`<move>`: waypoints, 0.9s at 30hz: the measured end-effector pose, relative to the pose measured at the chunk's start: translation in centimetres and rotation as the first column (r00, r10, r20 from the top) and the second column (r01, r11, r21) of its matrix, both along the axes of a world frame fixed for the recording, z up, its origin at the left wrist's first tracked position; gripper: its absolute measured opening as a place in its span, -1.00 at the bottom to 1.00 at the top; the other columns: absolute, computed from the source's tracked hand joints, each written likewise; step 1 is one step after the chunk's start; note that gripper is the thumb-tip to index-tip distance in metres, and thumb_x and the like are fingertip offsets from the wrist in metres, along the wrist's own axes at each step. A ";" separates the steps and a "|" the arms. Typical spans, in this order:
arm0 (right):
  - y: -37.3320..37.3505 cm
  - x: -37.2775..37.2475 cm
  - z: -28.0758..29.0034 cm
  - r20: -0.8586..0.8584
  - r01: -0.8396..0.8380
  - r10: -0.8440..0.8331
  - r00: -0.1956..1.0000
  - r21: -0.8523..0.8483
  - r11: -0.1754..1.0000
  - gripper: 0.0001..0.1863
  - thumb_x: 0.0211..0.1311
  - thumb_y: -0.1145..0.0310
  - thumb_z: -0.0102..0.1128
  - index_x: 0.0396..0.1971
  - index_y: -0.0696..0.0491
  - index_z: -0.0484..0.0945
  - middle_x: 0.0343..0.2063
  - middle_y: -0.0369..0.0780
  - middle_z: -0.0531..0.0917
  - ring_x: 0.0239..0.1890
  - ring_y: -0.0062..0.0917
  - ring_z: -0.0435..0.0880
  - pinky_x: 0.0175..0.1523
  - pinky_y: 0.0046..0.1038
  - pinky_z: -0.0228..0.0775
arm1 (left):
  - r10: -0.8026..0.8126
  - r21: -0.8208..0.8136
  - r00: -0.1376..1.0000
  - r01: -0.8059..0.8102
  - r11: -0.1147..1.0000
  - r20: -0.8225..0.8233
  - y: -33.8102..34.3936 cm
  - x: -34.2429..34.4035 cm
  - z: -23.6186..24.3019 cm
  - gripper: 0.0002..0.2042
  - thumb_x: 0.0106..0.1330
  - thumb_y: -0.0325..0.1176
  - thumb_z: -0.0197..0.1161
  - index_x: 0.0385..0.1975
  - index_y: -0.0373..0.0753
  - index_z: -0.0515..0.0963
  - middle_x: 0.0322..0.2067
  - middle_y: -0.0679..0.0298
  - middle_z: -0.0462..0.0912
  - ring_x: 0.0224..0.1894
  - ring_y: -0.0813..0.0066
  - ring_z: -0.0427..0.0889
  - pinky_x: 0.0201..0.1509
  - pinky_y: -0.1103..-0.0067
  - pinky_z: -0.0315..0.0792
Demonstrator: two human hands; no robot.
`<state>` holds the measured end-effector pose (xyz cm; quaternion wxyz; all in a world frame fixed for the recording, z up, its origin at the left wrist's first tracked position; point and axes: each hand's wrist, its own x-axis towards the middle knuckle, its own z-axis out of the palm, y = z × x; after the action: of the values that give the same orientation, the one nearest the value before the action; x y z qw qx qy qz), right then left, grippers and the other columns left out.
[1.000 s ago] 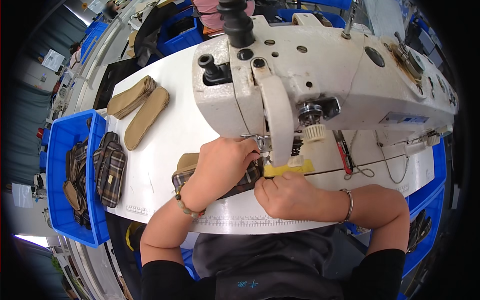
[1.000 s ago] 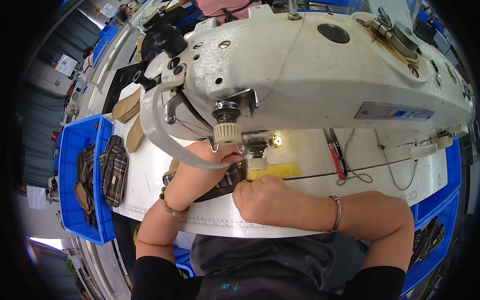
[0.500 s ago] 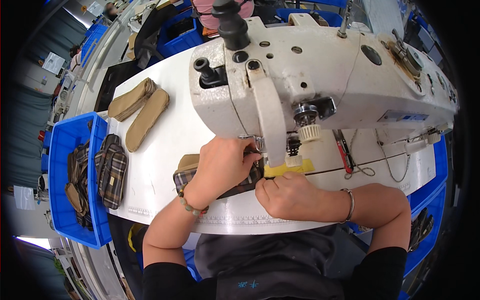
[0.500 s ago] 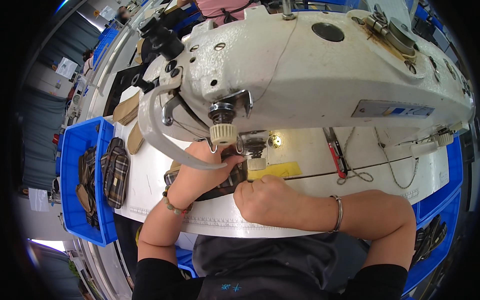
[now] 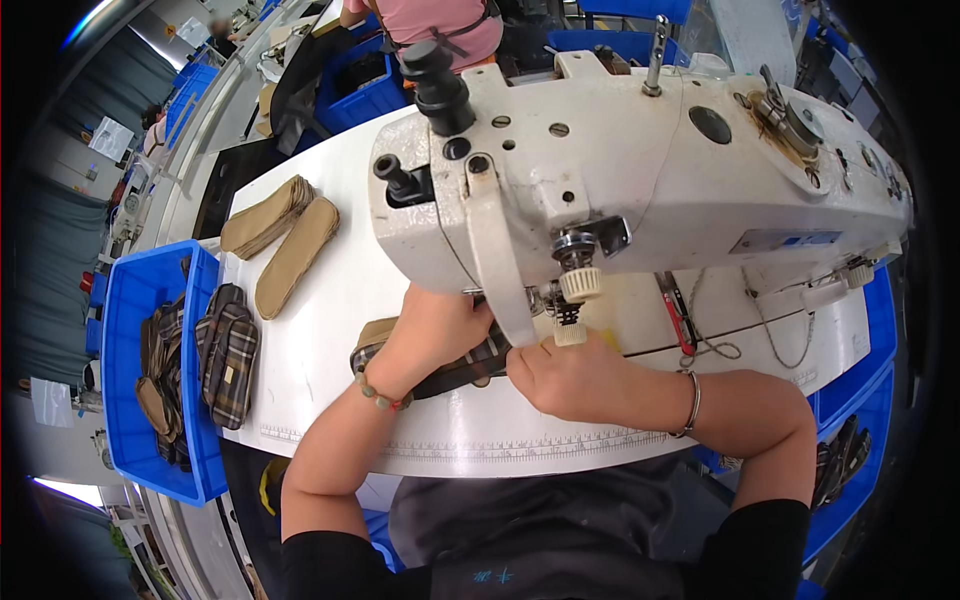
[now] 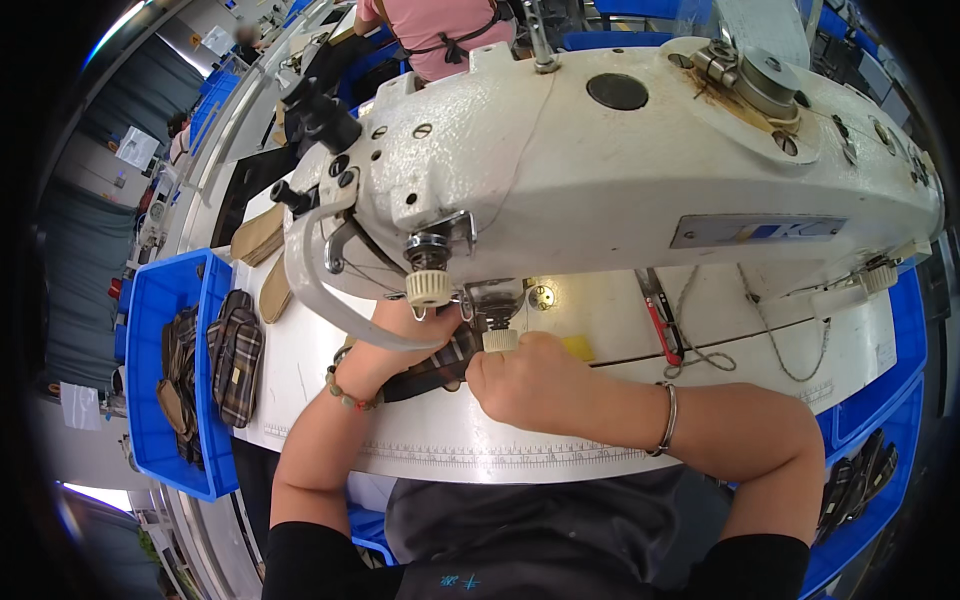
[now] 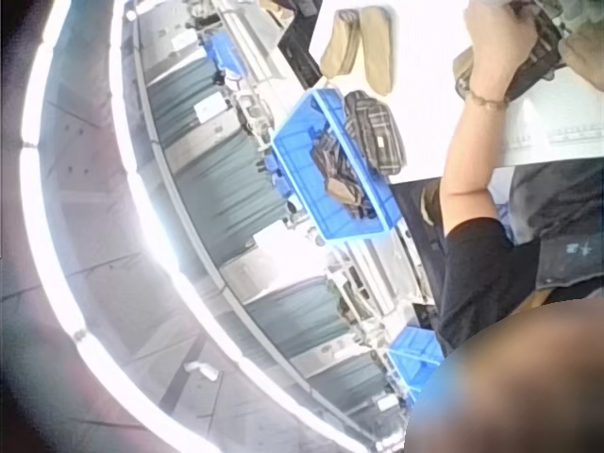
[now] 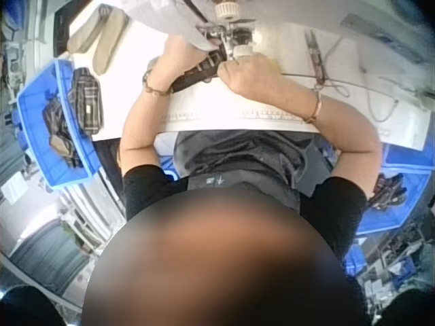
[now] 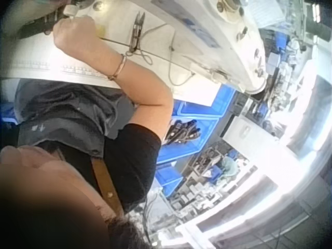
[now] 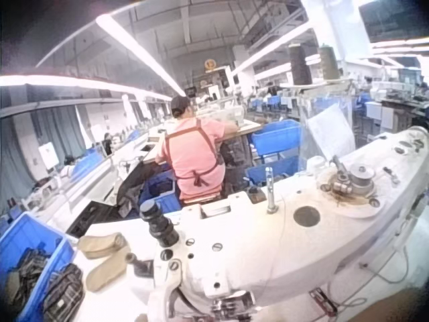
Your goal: Sewing fabric components for shoes or slippers using an industrial sewing machine.
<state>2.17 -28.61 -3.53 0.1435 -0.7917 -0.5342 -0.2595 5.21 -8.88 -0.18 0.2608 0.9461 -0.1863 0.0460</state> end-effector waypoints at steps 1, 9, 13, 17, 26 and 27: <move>0.0 0.2 0.0 -0.020 0.012 -0.012 1.000 -0.005 1.000 -0.82 -0.16 0.40 0.22 -0.50 0.16 0.57 -0.79 -0.35 0.38 -0.78 -0.59 0.42 -0.68 -0.48 0.20 | 0.000 -0.001 1.000 0.000 1.000 0.003 0.0 0.3 0.3 -0.77 0.24 -0.22 0.31 -0.33 -0.27 0.60 -0.47 0.12 0.67 -0.43 0.18 0.67 -0.36 0.38 0.52; -0.4 2.7 -2.5 -0.180 0.079 -0.070 0.981 0.043 0.996 -0.73 -0.02 0.42 0.25 -0.25 0.10 0.64 -0.76 -0.28 0.49 -0.72 -0.38 0.56 -0.62 -0.31 0.37 | -0.150 -0.218 0.982 0.122 0.968 -0.117 0.5 1.9 1.1 -0.60 0.11 -0.36 0.41 -0.02 -0.21 0.57 -0.02 0.10 0.60 0.05 0.13 0.56 0.12 0.35 0.43; -0.3 2.8 -2.1 -0.192 0.079 -0.070 0.979 0.043 0.996 -0.69 -0.01 0.44 0.24 -0.19 0.09 0.64 -0.75 -0.26 0.51 -0.71 -0.38 0.57 -0.60 -0.33 0.39 | -0.152 -0.115 0.988 0.152 0.982 0.008 1.1 3.1 -1.0 -0.59 0.12 -0.36 0.40 0.01 -0.21 0.56 0.01 0.12 0.59 0.08 0.17 0.54 0.15 0.36 0.41; -0.4 3.1 -4.9 -0.157 0.087 -0.084 0.984 0.013 0.996 -0.71 -0.03 0.46 0.23 -0.21 0.09 0.62 -0.75 -0.26 0.52 -0.71 -0.38 0.57 -0.60 -0.33 0.38 | -0.166 -0.138 0.979 0.182 0.974 0.116 0.6 3.2 -0.6 -0.59 0.15 -0.36 0.38 0.03 -0.20 0.55 0.02 0.15 0.58 0.08 0.20 0.54 0.16 0.37 0.41; 0.0 2.7 -1.8 -0.149 0.101 -0.090 0.985 0.069 0.992 -0.80 0.01 0.49 0.21 -0.30 0.11 0.59 -0.66 -0.21 0.61 -0.68 -0.33 0.61 -0.54 -0.33 0.44 | -0.130 -0.200 0.977 0.163 0.966 0.168 0.5 2.7 0.4 -0.60 0.14 -0.38 0.38 0.02 -0.19 0.56 -0.02 0.16 0.61 0.05 0.20 0.56 0.15 0.37 0.41; -0.2 2.8 -1.7 -0.112 0.093 -0.084 0.990 0.078 0.993 -0.81 0.02 0.48 0.20 -0.30 0.11 0.58 -0.64 -0.20 0.62 -0.67 -0.33 0.61 -0.52 -0.33 0.46 | -0.127 -0.176 0.972 0.162 0.971 0.196 0.4 2.8 0.4 -0.61 0.14 -0.38 0.38 0.01 -0.19 0.56 -0.03 0.17 0.61 0.05 0.20 0.56 0.14 0.37 0.41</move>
<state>4.96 -28.77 -5.20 0.1933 -0.8209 -0.4788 -0.2440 7.96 -8.46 0.22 0.3345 0.8924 -0.2729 0.1316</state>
